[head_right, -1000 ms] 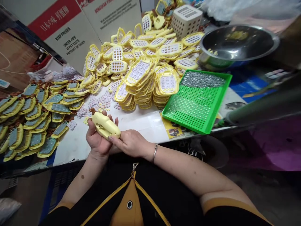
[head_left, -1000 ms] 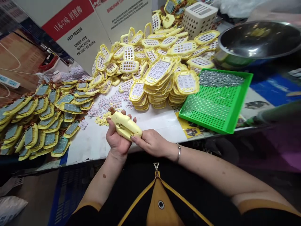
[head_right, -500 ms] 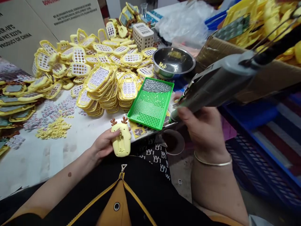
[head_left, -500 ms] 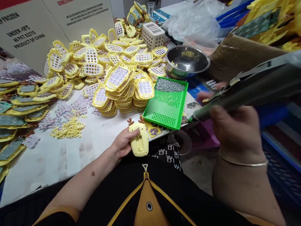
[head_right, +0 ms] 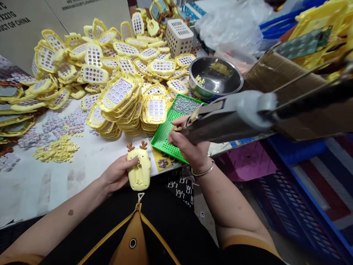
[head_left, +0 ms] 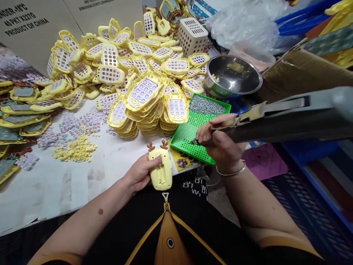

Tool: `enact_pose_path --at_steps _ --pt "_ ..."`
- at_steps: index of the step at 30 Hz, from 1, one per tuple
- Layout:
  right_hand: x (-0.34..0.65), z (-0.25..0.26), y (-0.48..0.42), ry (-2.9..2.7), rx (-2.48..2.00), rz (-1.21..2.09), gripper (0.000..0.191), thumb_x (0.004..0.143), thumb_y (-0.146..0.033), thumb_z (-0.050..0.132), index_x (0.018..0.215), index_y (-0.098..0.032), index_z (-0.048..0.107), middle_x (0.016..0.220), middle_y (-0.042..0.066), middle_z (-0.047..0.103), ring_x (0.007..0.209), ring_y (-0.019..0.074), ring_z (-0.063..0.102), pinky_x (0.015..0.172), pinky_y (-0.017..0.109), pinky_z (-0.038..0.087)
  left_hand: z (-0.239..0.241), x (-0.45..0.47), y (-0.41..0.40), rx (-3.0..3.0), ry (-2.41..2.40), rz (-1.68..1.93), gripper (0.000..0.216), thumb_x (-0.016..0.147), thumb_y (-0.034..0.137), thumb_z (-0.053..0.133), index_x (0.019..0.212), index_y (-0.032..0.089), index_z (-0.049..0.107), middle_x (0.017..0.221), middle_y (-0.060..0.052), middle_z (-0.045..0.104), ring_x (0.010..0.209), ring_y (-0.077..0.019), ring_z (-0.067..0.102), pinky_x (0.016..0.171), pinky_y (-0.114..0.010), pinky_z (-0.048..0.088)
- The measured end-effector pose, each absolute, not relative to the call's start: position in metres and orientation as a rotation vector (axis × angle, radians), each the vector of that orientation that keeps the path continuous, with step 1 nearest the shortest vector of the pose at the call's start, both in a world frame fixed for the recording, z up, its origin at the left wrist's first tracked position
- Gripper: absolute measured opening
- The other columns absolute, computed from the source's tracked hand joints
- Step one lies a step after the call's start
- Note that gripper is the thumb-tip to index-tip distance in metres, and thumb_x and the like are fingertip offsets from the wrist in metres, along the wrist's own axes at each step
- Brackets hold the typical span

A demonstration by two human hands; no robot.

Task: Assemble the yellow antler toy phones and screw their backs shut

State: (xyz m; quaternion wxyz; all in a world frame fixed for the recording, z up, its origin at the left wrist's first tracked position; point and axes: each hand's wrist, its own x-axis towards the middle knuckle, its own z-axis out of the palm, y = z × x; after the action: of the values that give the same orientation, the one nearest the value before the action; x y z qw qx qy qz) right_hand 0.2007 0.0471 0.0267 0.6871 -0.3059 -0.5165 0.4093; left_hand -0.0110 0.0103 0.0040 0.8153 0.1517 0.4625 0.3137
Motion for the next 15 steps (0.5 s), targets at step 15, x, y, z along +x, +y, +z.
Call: enact_pose_path --at_steps 15 --pt "0.199 0.0 0.055 -1.39 -0.817 0.889 0.028 0.084 -0.054 0.061 0.098 -0.031 0.052 0.059 -0.004 0.048 0.051 0.0173 0.05 0.054 0.035 0.043 -0.003 -0.015 0.016 0.35 0.913 0.597 0.036 0.067 0.018 0.082 0.099 0.013 0.068 0.09 -0.011 0.075 0.075 -0.0207 0.07 0.074 -0.034 0.055"
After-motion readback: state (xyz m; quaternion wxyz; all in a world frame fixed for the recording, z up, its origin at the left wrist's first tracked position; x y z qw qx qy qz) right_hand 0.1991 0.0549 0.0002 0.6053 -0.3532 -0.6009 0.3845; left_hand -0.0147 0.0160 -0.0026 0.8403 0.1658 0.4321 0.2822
